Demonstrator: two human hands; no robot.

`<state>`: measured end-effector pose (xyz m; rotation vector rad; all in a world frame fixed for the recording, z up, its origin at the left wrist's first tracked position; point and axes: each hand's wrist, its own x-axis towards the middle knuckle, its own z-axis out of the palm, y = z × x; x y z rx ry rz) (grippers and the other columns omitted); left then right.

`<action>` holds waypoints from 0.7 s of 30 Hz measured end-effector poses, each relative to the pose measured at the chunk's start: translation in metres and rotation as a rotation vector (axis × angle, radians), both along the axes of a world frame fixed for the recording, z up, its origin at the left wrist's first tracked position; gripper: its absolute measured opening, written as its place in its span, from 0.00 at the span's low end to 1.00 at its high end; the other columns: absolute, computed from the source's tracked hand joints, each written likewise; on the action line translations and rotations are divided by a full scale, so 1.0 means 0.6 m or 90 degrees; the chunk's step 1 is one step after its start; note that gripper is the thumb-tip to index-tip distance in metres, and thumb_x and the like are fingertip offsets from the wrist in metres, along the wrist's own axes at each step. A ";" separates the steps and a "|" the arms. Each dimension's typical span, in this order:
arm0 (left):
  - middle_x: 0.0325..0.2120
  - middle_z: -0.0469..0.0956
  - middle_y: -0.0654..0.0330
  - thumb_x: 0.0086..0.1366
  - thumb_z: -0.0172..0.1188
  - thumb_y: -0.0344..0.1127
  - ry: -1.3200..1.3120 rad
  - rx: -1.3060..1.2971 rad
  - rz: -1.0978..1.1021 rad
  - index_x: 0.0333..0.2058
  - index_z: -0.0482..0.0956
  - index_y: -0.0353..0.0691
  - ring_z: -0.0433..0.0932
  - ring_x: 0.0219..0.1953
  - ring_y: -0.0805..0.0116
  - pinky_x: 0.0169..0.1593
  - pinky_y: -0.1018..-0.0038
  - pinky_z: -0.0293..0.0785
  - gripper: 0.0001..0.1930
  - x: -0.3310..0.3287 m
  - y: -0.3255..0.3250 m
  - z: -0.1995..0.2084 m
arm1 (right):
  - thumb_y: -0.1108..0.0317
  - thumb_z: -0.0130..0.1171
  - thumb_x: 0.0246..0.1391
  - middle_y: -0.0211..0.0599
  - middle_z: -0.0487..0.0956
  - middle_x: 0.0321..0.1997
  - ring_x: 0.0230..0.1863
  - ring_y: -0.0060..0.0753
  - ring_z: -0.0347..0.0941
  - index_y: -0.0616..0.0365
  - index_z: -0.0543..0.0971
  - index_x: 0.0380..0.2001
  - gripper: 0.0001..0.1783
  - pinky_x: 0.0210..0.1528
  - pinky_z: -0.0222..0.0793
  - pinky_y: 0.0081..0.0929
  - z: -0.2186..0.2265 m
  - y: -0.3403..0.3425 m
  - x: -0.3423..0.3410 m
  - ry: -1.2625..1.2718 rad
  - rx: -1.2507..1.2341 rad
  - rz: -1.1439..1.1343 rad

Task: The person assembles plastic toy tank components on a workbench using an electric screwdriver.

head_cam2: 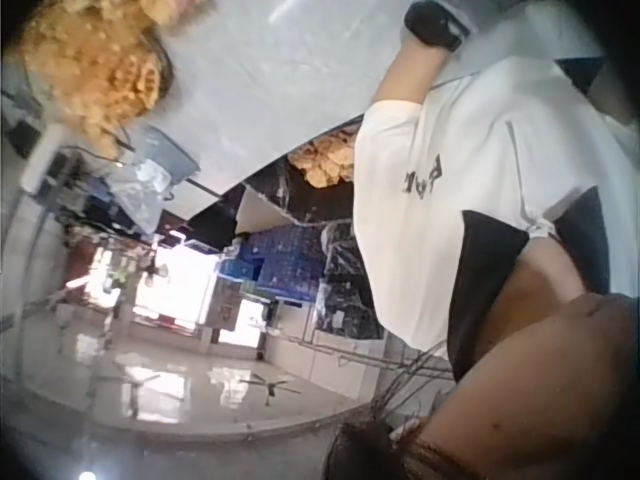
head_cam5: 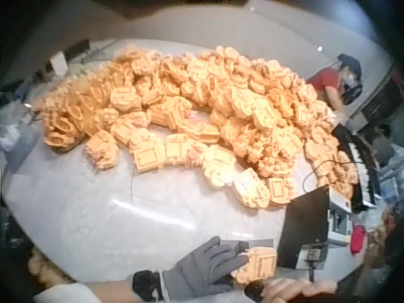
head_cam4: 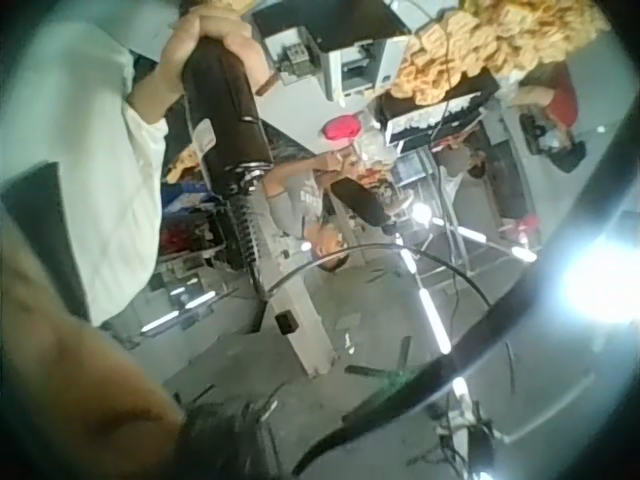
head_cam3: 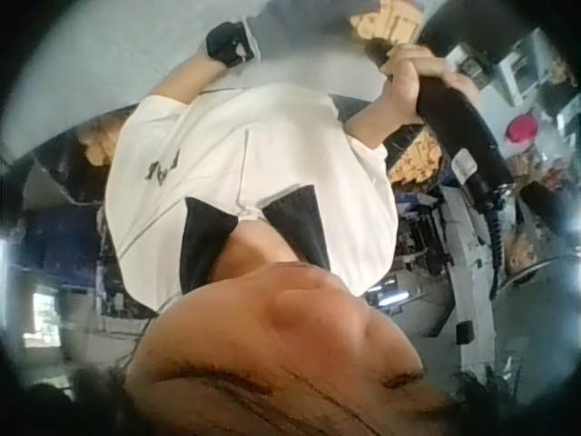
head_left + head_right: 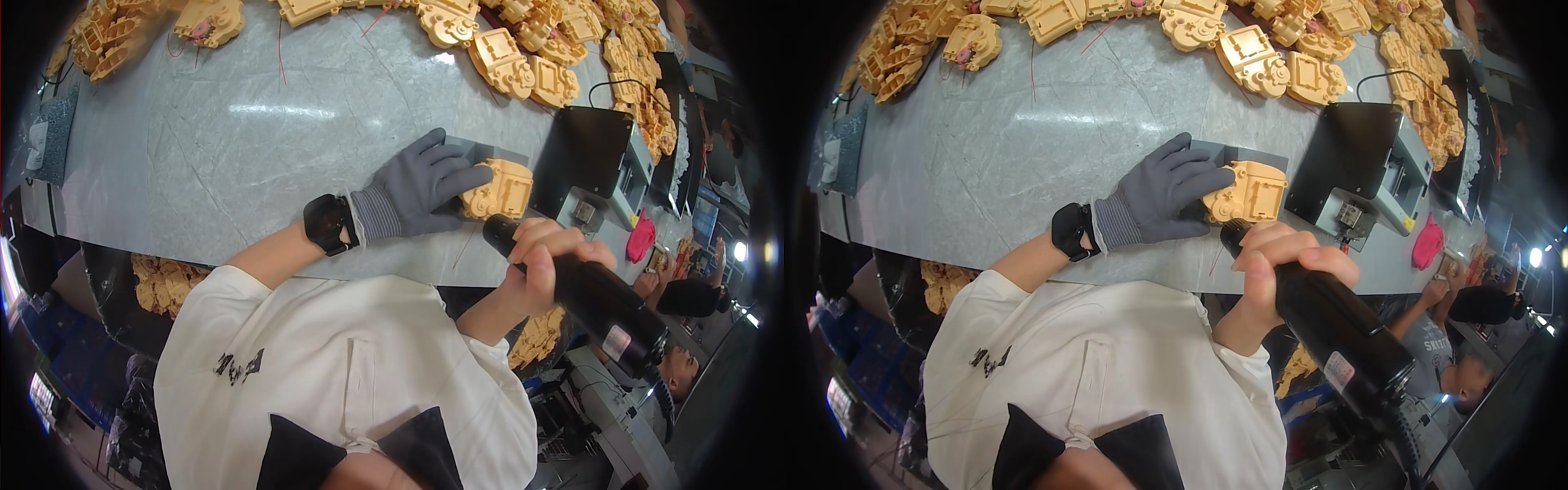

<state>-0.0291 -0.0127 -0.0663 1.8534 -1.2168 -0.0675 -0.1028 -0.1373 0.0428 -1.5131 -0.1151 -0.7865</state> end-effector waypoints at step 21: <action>0.43 0.71 0.56 0.42 0.66 0.46 -0.012 0.009 -0.001 0.53 0.64 0.44 0.68 0.50 0.55 0.61 0.54 0.56 0.38 0.001 -0.005 0.003 | 0.82 0.51 0.41 0.35 0.67 0.16 0.12 0.30 0.63 0.58 0.62 0.45 0.24 0.19 0.61 0.27 -0.010 -0.016 0.004 -0.009 -0.055 0.063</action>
